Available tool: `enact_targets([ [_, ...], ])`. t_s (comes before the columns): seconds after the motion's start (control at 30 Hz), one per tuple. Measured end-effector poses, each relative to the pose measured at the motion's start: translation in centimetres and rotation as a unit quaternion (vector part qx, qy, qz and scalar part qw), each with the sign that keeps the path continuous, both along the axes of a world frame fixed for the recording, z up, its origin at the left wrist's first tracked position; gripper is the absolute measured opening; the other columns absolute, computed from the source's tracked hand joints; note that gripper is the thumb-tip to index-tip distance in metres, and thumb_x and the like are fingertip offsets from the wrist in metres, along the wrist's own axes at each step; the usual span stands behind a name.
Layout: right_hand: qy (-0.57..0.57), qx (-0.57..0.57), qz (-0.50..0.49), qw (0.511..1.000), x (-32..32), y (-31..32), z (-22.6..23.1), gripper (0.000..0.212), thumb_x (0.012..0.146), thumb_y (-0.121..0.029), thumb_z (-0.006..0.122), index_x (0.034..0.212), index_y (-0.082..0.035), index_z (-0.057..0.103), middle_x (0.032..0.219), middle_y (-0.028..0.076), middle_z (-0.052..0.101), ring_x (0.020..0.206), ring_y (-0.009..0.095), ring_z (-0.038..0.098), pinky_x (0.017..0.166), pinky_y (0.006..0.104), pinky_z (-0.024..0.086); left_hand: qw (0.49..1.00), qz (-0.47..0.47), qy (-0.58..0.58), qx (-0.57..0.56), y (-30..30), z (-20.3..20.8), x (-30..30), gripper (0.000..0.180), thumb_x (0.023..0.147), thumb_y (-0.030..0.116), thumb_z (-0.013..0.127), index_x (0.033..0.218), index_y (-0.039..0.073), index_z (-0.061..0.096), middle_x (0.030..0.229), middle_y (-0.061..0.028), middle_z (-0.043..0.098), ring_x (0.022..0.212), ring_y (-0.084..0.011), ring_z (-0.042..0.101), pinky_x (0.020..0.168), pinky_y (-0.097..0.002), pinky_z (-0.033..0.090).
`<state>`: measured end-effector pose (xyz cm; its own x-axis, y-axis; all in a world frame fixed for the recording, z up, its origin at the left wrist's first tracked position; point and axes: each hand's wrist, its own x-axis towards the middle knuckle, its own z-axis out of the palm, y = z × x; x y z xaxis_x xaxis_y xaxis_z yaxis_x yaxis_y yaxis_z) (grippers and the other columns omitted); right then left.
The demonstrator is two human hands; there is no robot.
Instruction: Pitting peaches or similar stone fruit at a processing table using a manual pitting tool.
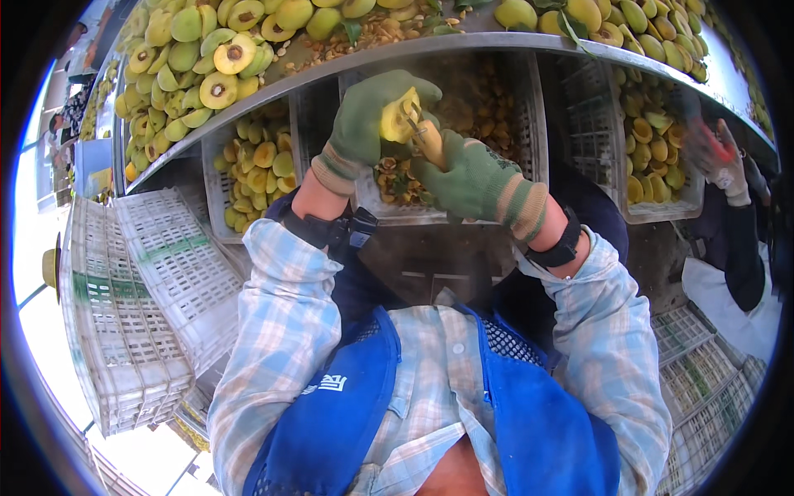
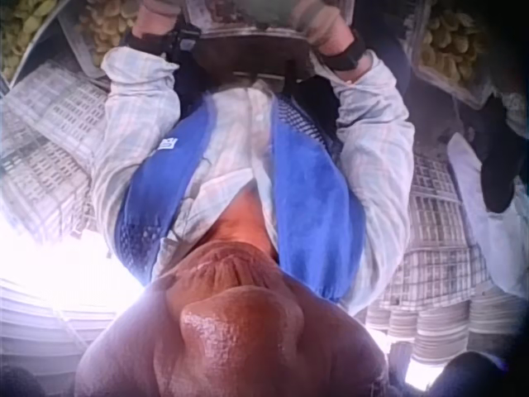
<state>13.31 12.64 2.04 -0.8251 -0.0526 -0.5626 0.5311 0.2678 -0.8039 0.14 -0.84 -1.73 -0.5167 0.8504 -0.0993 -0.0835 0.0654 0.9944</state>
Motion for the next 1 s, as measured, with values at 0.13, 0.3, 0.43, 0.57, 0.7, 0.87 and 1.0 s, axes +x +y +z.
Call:
enact_targets([
  [0.13, -0.004, 0.012, -0.028, 1.0, -0.1, -0.5, 0.2, 0.041, 0.089, -0.031, 0.056, 0.104, 0.007, 0.055, 0.077, 0.022, 0.065, 0.067, 0.033, 0.067, 0.063, 0.0415, 0.052, 0.997, 0.056, 0.051, 0.016, 0.6, -0.5, 1.1, 0.048, 0.098, 0.034, 0.04, 0.115, -0.008, 0.057, 0.108, -0.0154, 0.064, 0.088, -0.0233, 0.067, 0.079, -0.0346, 0.057],
  [0.3, 0.183, 0.22, 0.075, 0.955, 0.4, -0.8, -4.5, 0.034, 0.09, -0.026, 0.058, 0.107, 0.003, 0.054, 0.077, 0.016, 0.064, 0.062, 0.028, 0.065, 0.056, 0.0385, 0.049, 0.998, 0.06, 0.008, 0.014, 0.2, -0.7, 0.2, 0.046, 0.096, 0.032, 0.042, 0.114, -0.008, 0.058, 0.109, -0.0146, 0.063, 0.087, -0.0218, 0.067, 0.078, -0.033, 0.056],
  [0.43, 0.116, 0.177, -0.004, 0.977, 0.4, -0.9, -2.6, 0.03, 0.089, -0.026, 0.06, 0.103, 0.0, 0.056, 0.078, 0.018, 0.064, 0.07, 0.032, 0.065, 0.062, 0.0401, 0.049, 0.969, -0.035, 0.246, 0.006, -0.5, -1.2, -0.9, 0.036, 0.09, 0.017, 0.046, 0.114, -0.008, 0.059, 0.109, -0.0133, 0.064, 0.087, -0.0195, 0.067, 0.076, -0.0303, 0.056],
  [0.57, 0.136, 0.172, 0.004, 0.976, 0.3, -0.7, -2.1, 0.032, 0.089, -0.028, 0.06, 0.1, 0.001, 0.054, 0.076, 0.019, 0.064, 0.066, 0.031, 0.065, 0.06, 0.0393, 0.049, 0.976, -0.023, 0.206, -0.069, 0.0, 0.5, -0.2, 0.033, 0.083, 0.005, 0.05, 0.112, -0.006, 0.06, 0.108, -0.0126, 0.064, 0.088, -0.0182, 0.067, 0.074, -0.0283, 0.056],
  [0.7, 0.019, 0.056, -0.023, 0.998, -0.1, -1.0, -2.3, 0.034, 0.089, -0.03, 0.061, 0.096, 0.001, 0.052, 0.072, 0.019, 0.063, 0.065, 0.031, 0.065, 0.058, 0.0397, 0.049, 0.963, 0.006, 0.263, -0.058, -0.3, -0.4, 0.3, 0.03, 0.086, 0.009, 0.05, 0.11, -0.006, 0.061, 0.107, -0.0131, 0.065, 0.085, -0.0175, 0.067, 0.072, -0.0281, 0.056],
  [0.87, 0.144, 0.234, 0.028, 0.961, 0.2, -0.8, -3.9, 0.033, 0.088, -0.03, 0.061, 0.096, 0.001, 0.052, 0.072, 0.02, 0.063, 0.064, 0.033, 0.064, 0.057, 0.0426, 0.048, 0.931, -0.05, 0.362, -0.004, -0.6, -1.1, -1.1, 0.033, 0.092, 0.021, 0.05, 0.11, -0.005, 0.06, 0.108, -0.0137, 0.066, 0.083, -0.0164, 0.067, 0.072, -0.0279, 0.058],
  [1.0, 0.136, 0.237, 0.038, 0.961, 0.2, -0.7, -4.1, 0.031, 0.088, -0.028, 0.061, 0.096, 0.0, 0.052, 0.074, 0.022, 0.063, 0.066, 0.036, 0.064, 0.059, 0.0438, 0.048, 0.997, 0.001, 0.03, -0.068, -0.7, -0.7, -0.7, 0.038, 0.096, 0.028, 0.046, 0.11, -0.005, 0.06, 0.109, -0.0138, 0.066, 0.083, -0.0158, 0.067, 0.067, -0.0264, 0.057],
])
